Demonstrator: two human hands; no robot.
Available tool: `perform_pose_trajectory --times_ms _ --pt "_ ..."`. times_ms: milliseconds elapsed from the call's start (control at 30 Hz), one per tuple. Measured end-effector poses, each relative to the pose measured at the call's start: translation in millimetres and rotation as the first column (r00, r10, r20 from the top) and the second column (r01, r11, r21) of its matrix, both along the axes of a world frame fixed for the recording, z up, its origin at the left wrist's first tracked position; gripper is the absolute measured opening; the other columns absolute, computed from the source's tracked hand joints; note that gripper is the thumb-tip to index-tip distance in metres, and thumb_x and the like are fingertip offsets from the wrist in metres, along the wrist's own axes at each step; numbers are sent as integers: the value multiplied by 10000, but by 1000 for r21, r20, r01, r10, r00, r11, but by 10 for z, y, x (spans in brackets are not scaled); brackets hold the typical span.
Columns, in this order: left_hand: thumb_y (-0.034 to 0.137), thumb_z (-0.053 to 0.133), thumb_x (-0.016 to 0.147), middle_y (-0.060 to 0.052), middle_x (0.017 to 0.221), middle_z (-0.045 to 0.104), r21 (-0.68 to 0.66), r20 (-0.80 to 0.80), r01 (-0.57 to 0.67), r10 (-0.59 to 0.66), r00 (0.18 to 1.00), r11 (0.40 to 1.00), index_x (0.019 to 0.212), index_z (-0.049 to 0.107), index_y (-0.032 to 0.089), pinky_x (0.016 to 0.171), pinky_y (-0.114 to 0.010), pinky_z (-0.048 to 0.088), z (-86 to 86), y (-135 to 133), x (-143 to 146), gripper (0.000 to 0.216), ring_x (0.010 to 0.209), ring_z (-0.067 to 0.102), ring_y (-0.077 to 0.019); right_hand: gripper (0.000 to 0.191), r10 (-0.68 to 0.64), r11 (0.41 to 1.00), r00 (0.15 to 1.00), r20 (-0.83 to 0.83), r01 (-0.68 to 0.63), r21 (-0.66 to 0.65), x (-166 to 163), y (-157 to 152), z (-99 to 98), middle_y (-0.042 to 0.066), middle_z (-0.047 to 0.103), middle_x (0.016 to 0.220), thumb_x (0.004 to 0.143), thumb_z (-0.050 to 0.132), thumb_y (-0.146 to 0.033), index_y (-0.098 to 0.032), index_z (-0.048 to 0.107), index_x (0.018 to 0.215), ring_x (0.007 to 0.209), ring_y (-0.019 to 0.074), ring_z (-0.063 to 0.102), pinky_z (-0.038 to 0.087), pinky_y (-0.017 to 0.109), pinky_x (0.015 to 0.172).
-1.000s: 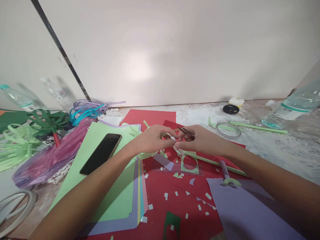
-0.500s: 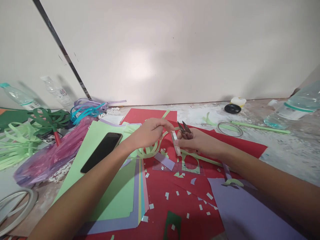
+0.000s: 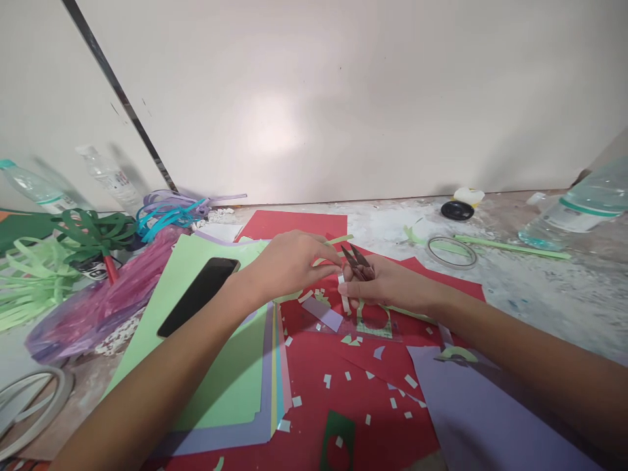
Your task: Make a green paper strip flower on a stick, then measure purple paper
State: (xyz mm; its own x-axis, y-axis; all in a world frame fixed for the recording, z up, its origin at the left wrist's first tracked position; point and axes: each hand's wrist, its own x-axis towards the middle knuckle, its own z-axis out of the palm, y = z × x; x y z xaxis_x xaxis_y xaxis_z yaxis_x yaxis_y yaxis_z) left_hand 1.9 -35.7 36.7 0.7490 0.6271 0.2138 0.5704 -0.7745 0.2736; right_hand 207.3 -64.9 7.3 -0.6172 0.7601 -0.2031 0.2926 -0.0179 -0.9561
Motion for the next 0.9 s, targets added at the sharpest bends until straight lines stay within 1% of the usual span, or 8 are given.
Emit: perform_pose_trajectory --times_ms 200,300,367,467,567,633,733,900 --pt "309 524 920 3 834 702 126 -83 -14 25 996 992 976 733 285 535 -278 295 27 -42 15 218 689 588 -143 132 27 999 999 -32 -27 25 -3 27 -3 -15 597 700 879 567 -283 -234 480 793 690 169 564 423 309 667" --pt "290 507 929 -4 887 704 154 -81 -7 20 997 988 983 729 266 552 -277 308 17 -38 17 230 735 602 -146 188 -12 995 1000 9 11 99 8 62 -9 -39 500 670 855 607 -293 -231 460 755 616 134 463 357 282 592" --pt "277 495 933 -3 911 703 160 -75 -5 17 997 987 986 724 263 560 -274 315 15 -36 17 235 756 604 -145 194 -18 993 1000 24 15 120 9 66 -7 -43 484 662 851 613 -298 -229 463 749 597 128 431 341 278 579" --pt "258 469 938 1 855 695 141 -81 -1 12 997 990 980 717 266 558 -269 313 28 -37 15 252 721 586 -138 151 17 998 1000 10 -17 61 6 38 11 -20 583 693 876 572 -313 -230 493 778 656 151 512 392 294 641" --pt "217 428 938 8 813 685 77 -82 22 -16 997 997 982 705 273 570 -260 329 46 -37 1 286 710 577 -135 198 22 999 999 40 -24 31 1 8 31 8 648 744 877 572 -382 -220 529 773 704 167 557 411 307 680" --pt "194 415 929 14 848 691 19 -70 38 -37 997 999 998 697 281 586 -255 347 52 -33 -14 302 739 586 -134 239 26 999 998 61 -28 28 -1 4 38 17 658 774 869 583 -423 -211 554 762 706 163 555 410 307 682" --pt "225 467 911 21 931 703 -31 -48 43 -45 998 999 1003 699 289 611 -254 369 50 -24 -27 257 796 600 -140 261 37 999 997 62 -38 18 0 13 35 25 658 800 865 589 -440 -203 576 757 748 168 565 422 315 728" --pt "232 504 895 34 940 709 12 -56 34 -33 998 999 967 704 290 609 -263 358 39 -35 5 220 806 606 -142 237 22 1000 999 46 -22 4 -8 8 9 24 646 785 852 606 -428 -205 562 782 767 182 582 433 330 754"
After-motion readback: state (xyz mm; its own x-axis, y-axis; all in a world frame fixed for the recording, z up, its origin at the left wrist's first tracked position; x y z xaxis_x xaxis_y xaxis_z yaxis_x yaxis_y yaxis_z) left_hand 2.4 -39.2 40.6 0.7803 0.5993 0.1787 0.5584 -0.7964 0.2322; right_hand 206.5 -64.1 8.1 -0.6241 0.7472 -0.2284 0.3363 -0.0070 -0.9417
